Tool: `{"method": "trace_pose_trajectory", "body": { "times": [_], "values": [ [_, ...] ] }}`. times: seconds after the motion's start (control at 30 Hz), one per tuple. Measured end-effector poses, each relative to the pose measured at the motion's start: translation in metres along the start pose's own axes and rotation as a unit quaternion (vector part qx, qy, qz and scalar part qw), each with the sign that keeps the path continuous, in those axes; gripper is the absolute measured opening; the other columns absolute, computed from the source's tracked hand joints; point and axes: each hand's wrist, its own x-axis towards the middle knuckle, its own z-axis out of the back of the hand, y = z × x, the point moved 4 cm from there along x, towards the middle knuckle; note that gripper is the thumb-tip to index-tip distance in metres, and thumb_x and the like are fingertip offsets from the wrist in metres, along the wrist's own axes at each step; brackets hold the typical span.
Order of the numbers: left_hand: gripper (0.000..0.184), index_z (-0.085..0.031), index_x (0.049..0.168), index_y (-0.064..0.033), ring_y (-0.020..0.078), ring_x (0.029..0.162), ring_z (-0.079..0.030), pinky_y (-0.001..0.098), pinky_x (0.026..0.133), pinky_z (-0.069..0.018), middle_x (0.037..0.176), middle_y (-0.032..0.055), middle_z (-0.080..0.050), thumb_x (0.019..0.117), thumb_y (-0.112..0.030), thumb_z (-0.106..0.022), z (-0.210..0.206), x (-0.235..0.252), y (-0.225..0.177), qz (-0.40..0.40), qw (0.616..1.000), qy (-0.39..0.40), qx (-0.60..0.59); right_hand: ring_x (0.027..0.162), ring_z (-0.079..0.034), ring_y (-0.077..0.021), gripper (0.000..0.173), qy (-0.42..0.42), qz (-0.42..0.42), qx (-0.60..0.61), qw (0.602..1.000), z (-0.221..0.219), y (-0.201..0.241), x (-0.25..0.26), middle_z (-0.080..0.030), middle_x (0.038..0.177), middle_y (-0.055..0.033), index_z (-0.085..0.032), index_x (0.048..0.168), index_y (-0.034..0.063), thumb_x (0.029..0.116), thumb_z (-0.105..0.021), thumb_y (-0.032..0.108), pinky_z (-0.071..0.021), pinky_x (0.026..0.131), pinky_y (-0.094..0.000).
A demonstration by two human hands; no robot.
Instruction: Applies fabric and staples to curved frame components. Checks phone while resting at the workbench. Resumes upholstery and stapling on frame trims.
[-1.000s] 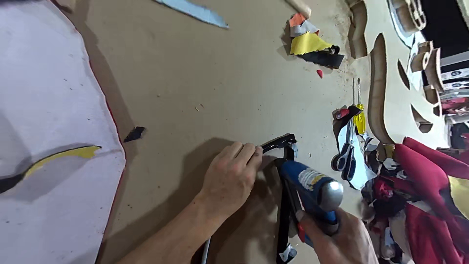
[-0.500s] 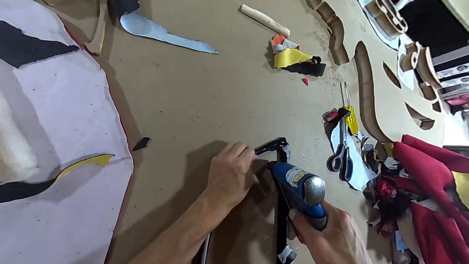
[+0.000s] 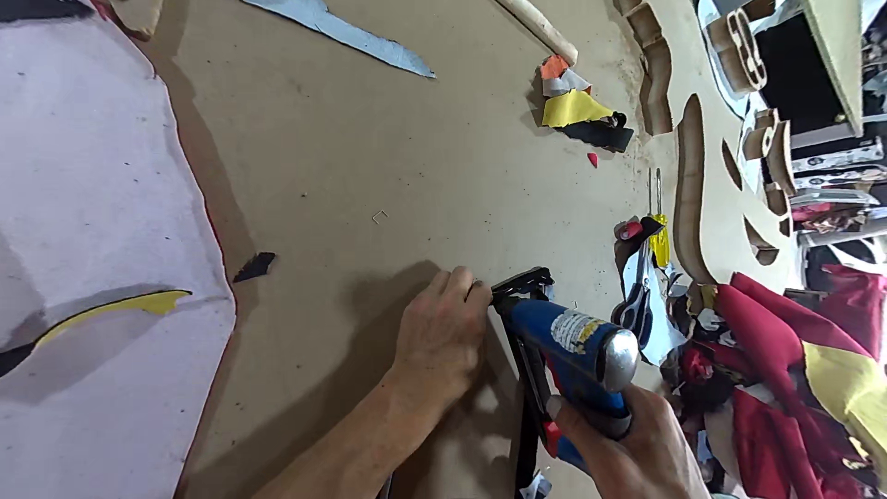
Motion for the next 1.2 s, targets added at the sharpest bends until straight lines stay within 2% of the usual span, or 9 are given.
{"method": "trace_pose_trajectory", "body": {
  "times": [0.17, 0.27, 0.4, 0.5, 0.63, 0.73, 0.83, 1.0, 1.2],
  "values": [
    [0.011, -0.075, 0.088, -0.0092, 0.0217, 0.071, -0.061, 0.0329, 0.052, -0.0496, 0.079, 0.0047, -0.057, 0.0844, -0.013, -0.065, 0.001, 0.000, 0.001, 0.001, 1.000, 0.008, -0.006, 0.060, -0.066, -0.0067, 0.022, 0.027, -0.017, 0.007, 0.999, -0.003, 0.003, 0.007, -0.068, 0.070, 0.0065, -0.072, 0.087, 0.0161, 0.0796, -0.073, 0.037, -0.0558, 0.054, -0.0368],
    [0.013, -0.075, 0.090, -0.0095, 0.0220, 0.073, -0.062, 0.0326, 0.053, -0.0507, 0.080, 0.0046, -0.058, 0.0890, -0.013, -0.063, 0.002, 0.000, 0.003, -0.006, 1.000, 0.011, -0.018, 0.060, -0.065, -0.0062, 0.022, 0.024, -0.024, 0.008, 0.999, -0.001, 0.000, 0.003, -0.068, 0.070, 0.0073, -0.072, 0.088, 0.0177, 0.0800, -0.072, 0.038, -0.0552, 0.054, -0.0365],
    [0.035, -0.075, 0.108, -0.0110, 0.0218, 0.088, -0.066, 0.0329, 0.070, -0.0559, 0.095, 0.0047, -0.068, 0.1018, -0.034, -0.049, 0.012, -0.018, 0.008, -0.017, 1.000, -0.005, 0.013, 0.058, -0.067, -0.0094, 0.024, -0.023, -0.035, 0.083, 0.996, 0.015, -0.016, -0.015, -0.070, 0.069, 0.0030, -0.072, 0.093, 0.0093, 0.0823, -0.075, 0.030, -0.0588, 0.054, -0.0355],
    [0.043, -0.074, 0.120, -0.0091, 0.0253, 0.093, -0.065, 0.0354, 0.074, -0.0559, 0.105, 0.0082, -0.068, 0.0990, -0.041, -0.054, 0.013, -0.035, 0.006, -0.029, 0.998, -0.006, 0.055, 0.060, -0.068, -0.0097, 0.025, -0.019, -0.035, 0.102, 0.994, 0.021, -0.028, -0.026, -0.071, 0.072, 0.0021, -0.072, 0.097, 0.0074, 0.0825, -0.075, 0.028, -0.0597, 0.056, -0.0353],
    [0.025, -0.078, 0.109, -0.0103, 0.0234, 0.090, -0.065, 0.0335, 0.072, -0.0558, 0.098, 0.0063, -0.068, 0.0975, -0.023, -0.060, 0.014, -0.034, 0.005, -0.052, 0.997, -0.047, 0.046, 0.060, -0.067, -0.0079, 0.025, -0.011, -0.017, 0.089, 0.996, 0.011, -0.026, -0.034, -0.070, 0.071, 0.0036, -0.072, 0.094, 0.0105, 0.0827, -0.075, 0.032, -0.0582, 0.056, -0.0357],
    [0.019, -0.077, 0.099, -0.0105, 0.0232, 0.095, -0.067, 0.0338, 0.077, -0.0574, 0.106, 0.0069, -0.071, 0.0957, -0.018, -0.060, 0.016, -0.033, 0.003, -0.080, 0.995, -0.046, 0.039, 0.059, -0.067, -0.0069, 0.024, -0.004, -0.018, 0.096, 0.995, -0.002, -0.025, -0.034, -0.069, 0.070, 0.0055, -0.073, 0.092, 0.0141, 0.0830, -0.074, 0.037, -0.0575, 0.055, -0.0356],
    [0.019, -0.077, 0.097, -0.0084, 0.0229, 0.097, -0.069, 0.0343, 0.081, -0.0590, 0.112, 0.0079, -0.073, 0.0954, -0.018, -0.060, 0.018, -0.034, 0.001, -0.090, 0.994, -0.058, 0.028, 0.061, -0.067, -0.0089, 0.030, 0.007, -0.037, 0.058, 0.998, -0.011, -0.024, -0.030, -0.068, 0.071, 0.0056, -0.074, 0.094, 0.0170, 0.0815, -0.072, 0.044, -0.0561, 0.056, -0.0389],
    [0.017, -0.077, 0.095, -0.0075, 0.0178, 0.099, -0.071, 0.0311, 0.087, -0.0599, 0.104, 0.0054, -0.075, 0.0967, -0.020, -0.065, 0.026, -0.034, 0.005, -0.018, 0.996, -0.084, -0.014, 0.063, -0.066, -0.0102, 0.032, 0.042, -0.068, 0.042, 0.996, -0.020, -0.032, -0.017, -0.066, 0.070, 0.0066, -0.073, 0.095, 0.0203, 0.0793, -0.068, 0.048, -0.0549, 0.056, -0.0400],
    [0.020, -0.074, 0.097, -0.0051, 0.0224, 0.102, -0.070, 0.0354, 0.090, -0.0590, 0.105, 0.0085, -0.073, 0.1001, -0.019, -0.060, 0.018, -0.032, 0.001, -0.096, 0.994, -0.052, 0.015, 0.071, -0.067, -0.0144, 0.028, 0.082, -0.088, 0.046, 0.992, -0.019, -0.027, -0.014, -0.067, 0.077, 0.0028, -0.072, 0.096, 0.0202, 0.0827, -0.069, 0.045, -0.0552, 0.065, -0.0436]
  ]
}}
